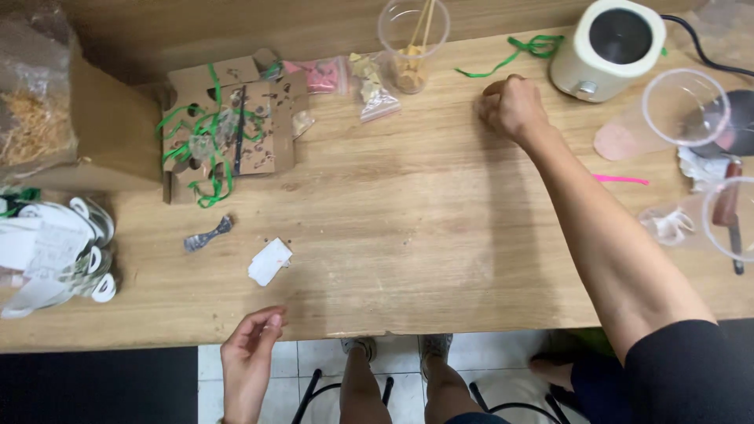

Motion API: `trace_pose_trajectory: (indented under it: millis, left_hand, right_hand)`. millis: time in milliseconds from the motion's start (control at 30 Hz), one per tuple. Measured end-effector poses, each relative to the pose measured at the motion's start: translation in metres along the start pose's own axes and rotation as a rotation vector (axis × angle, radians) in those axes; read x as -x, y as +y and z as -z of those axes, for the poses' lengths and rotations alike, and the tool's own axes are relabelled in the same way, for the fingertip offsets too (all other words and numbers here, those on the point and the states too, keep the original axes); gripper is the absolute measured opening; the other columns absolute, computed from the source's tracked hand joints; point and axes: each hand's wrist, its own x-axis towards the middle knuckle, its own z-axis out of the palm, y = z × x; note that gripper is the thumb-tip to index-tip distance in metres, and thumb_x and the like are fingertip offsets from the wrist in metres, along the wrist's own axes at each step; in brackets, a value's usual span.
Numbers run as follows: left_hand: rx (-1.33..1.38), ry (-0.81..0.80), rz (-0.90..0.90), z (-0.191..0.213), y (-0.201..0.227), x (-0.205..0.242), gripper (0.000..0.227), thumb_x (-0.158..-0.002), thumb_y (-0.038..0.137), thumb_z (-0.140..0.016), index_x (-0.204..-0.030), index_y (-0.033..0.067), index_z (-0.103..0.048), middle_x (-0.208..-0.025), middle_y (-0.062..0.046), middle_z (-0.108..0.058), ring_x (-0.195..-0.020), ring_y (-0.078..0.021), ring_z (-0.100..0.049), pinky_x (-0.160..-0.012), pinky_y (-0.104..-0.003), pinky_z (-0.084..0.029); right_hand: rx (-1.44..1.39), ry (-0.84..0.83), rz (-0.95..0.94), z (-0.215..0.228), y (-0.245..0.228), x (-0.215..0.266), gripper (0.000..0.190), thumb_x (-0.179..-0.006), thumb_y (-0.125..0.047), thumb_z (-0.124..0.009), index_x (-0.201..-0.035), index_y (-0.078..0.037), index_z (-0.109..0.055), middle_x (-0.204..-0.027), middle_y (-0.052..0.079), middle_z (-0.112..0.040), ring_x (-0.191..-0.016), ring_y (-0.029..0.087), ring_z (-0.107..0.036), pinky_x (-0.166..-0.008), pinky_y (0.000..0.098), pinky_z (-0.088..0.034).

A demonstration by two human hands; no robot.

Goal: Cleaning and preparing candle making supplies and workspace using a cloth and tweezers.

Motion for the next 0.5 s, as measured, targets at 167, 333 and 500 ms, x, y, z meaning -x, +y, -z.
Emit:
trace_pose_trajectory:
  millis: [167, 333, 500]
  left_hand:
    - [0.156, 0.144, 0.207, 0.002, -0.052, 0.032, 0.024, -0.097, 0.016, -0.064, -0.109, -0.0027, -0.074, -0.112, -0.012, -0.077, -0.099, -0.0201, -0.073, -0.086, -0.035, -0.057]
    - [0.239, 0.118, 0.182, -0.014, -0.039, 0.040, 0.026, -0.095, 0.017, -0.065, -0.111, -0.0015, -0.073, -0.114, -0.011, -0.079, -0.099, -0.0219, -0.074, -0.083, -0.033, -0.057]
    - [-0.420, 0.244, -0.050, -0.013, 0.020, -0.014, 0.049, -0.082, 0.020, -0.076, -0.128, 0.0058, -0.066, -0.125, -0.010, -0.065, -0.092, -0.0226, -0.071, -0.066, -0.036, -0.058]
  right_hand:
    - [-0.208, -0.100, 0.265, -0.052, -0.102, 0.066, 0.018, -0.074, -0.005, -0.070, -0.090, -0.006, -0.079, -0.091, 0.019, -0.073, -0.081, 0.033, -0.070, -0.076, 0.0425, -0.059]
    - [-0.265, -0.403, 0.230, -0.051, -0.145, 0.103, 0.028, -0.075, 0.004, -0.069, -0.098, -0.006, -0.079, -0.100, 0.020, -0.071, -0.088, 0.038, -0.066, -0.075, 0.0456, -0.057]
    - [-0.020, -0.079, 0.132, -0.029, -0.052, -0.012, 0.025, -0.090, -0.020, -0.078, -0.105, 0.000, -0.080, -0.089, 0.027, -0.072, -0.078, 0.036, -0.073, -0.075, 0.0429, -0.059]
